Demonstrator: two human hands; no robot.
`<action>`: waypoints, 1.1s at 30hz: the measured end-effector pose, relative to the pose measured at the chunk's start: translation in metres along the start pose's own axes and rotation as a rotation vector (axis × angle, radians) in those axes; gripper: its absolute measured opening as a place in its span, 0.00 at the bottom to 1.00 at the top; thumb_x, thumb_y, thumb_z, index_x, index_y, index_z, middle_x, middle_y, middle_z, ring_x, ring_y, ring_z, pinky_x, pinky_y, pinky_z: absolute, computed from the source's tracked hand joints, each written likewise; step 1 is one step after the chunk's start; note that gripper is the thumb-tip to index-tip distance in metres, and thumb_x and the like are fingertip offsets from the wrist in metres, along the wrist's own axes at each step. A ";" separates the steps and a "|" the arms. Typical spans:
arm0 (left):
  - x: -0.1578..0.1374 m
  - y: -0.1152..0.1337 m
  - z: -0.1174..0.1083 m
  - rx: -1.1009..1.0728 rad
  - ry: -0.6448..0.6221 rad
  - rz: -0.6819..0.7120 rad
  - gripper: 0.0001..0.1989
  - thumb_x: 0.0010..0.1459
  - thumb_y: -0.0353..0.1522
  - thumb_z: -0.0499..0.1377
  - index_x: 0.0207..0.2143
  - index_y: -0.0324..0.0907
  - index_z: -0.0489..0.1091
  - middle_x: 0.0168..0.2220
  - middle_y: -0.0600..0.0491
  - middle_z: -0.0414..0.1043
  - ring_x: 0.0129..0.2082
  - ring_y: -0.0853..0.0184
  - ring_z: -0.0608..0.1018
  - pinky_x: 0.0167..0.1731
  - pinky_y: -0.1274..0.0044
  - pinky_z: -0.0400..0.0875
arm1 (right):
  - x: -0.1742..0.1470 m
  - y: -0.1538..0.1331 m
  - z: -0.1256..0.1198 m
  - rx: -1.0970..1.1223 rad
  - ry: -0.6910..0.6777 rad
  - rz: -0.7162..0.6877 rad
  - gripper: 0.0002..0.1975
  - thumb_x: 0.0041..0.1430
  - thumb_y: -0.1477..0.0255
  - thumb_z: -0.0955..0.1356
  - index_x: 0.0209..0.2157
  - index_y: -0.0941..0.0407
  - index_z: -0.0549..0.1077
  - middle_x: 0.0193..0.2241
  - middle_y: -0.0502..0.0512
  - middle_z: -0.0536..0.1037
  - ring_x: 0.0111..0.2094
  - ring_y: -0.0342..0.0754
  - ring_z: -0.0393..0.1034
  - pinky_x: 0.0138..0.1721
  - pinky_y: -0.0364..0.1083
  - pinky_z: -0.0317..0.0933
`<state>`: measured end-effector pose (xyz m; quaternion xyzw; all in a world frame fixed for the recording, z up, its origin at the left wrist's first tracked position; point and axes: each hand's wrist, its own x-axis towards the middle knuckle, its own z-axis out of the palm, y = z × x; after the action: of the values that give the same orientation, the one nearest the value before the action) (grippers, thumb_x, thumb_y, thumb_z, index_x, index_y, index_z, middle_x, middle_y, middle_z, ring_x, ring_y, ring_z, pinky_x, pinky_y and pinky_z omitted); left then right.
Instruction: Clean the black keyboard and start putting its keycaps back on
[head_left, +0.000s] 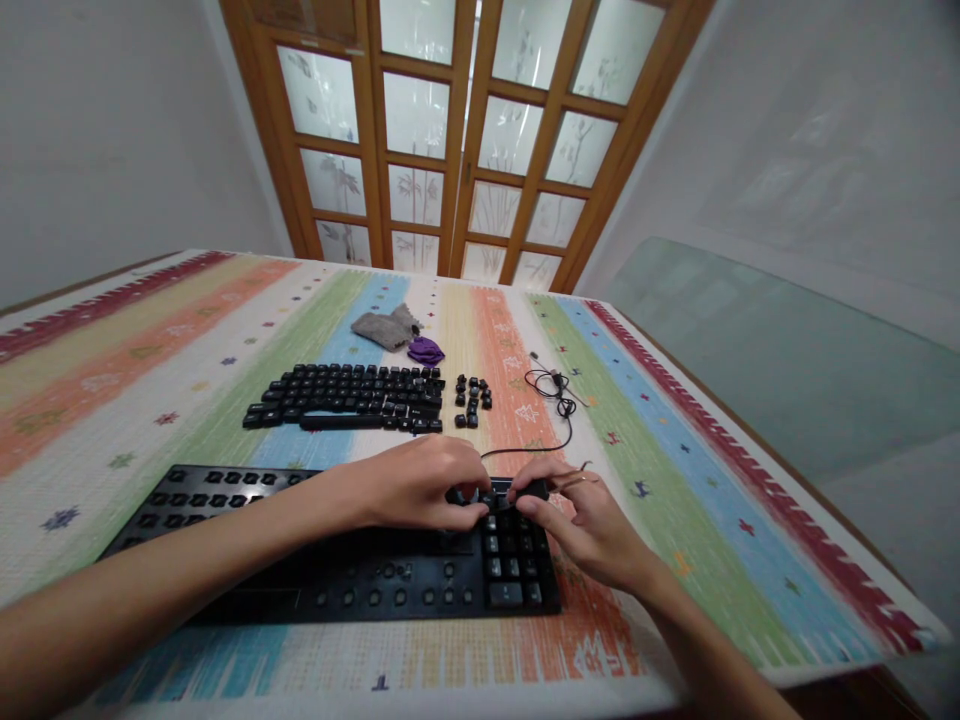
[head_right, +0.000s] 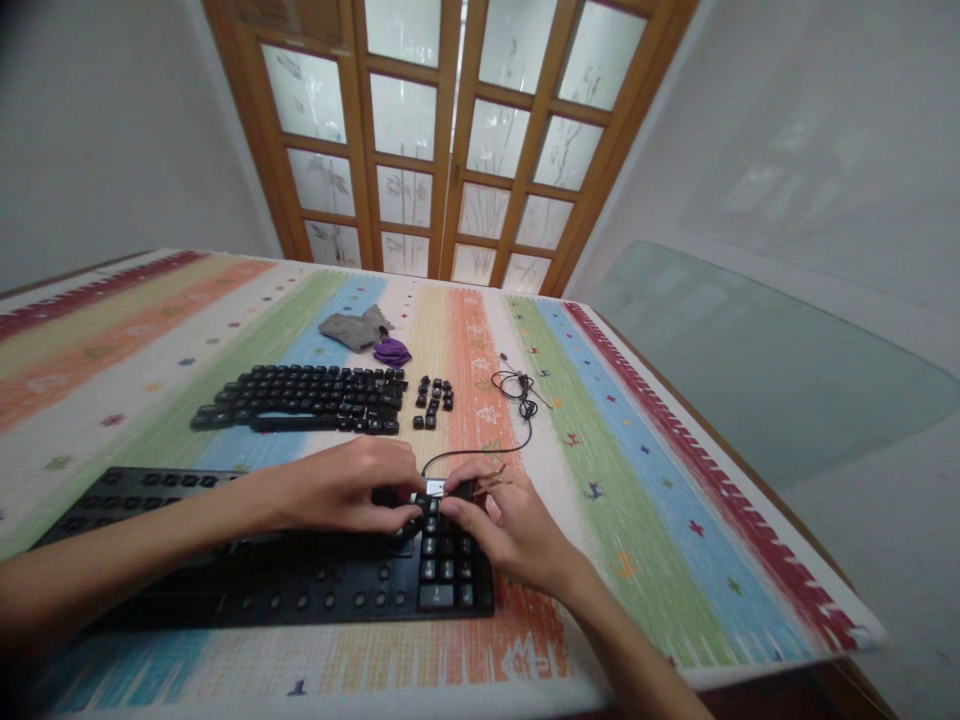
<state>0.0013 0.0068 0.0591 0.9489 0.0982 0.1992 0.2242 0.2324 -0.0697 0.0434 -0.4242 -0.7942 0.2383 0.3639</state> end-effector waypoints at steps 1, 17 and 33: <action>0.001 -0.003 -0.001 0.003 0.015 0.010 0.07 0.62 0.31 0.58 0.34 0.37 0.75 0.28 0.52 0.75 0.28 0.69 0.75 0.30 0.78 0.68 | 0.000 0.001 0.000 -0.021 0.020 0.006 0.09 0.67 0.66 0.65 0.37 0.55 0.73 0.33 0.54 0.78 0.35 0.47 0.73 0.37 0.46 0.66; 0.052 -0.083 0.022 0.476 -0.047 -0.196 0.09 0.62 0.29 0.56 0.34 0.34 0.75 0.33 0.44 0.75 0.35 0.61 0.77 0.36 0.72 0.72 | -0.009 0.012 0.006 0.014 0.125 0.105 0.10 0.66 0.64 0.66 0.35 0.56 0.73 0.29 0.53 0.77 0.28 0.45 0.71 0.26 0.43 0.62; 0.053 -0.088 0.020 0.493 -0.110 -0.236 0.08 0.61 0.29 0.55 0.33 0.36 0.74 0.33 0.46 0.75 0.36 0.62 0.77 0.37 0.73 0.71 | -0.012 0.012 0.005 -0.002 0.123 0.097 0.09 0.66 0.65 0.66 0.35 0.56 0.73 0.28 0.52 0.76 0.27 0.45 0.71 0.27 0.43 0.62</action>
<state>0.0492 0.0907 0.0193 0.9662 0.2412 0.0901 0.0132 0.2395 -0.0741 0.0275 -0.4763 -0.7492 0.2285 0.3995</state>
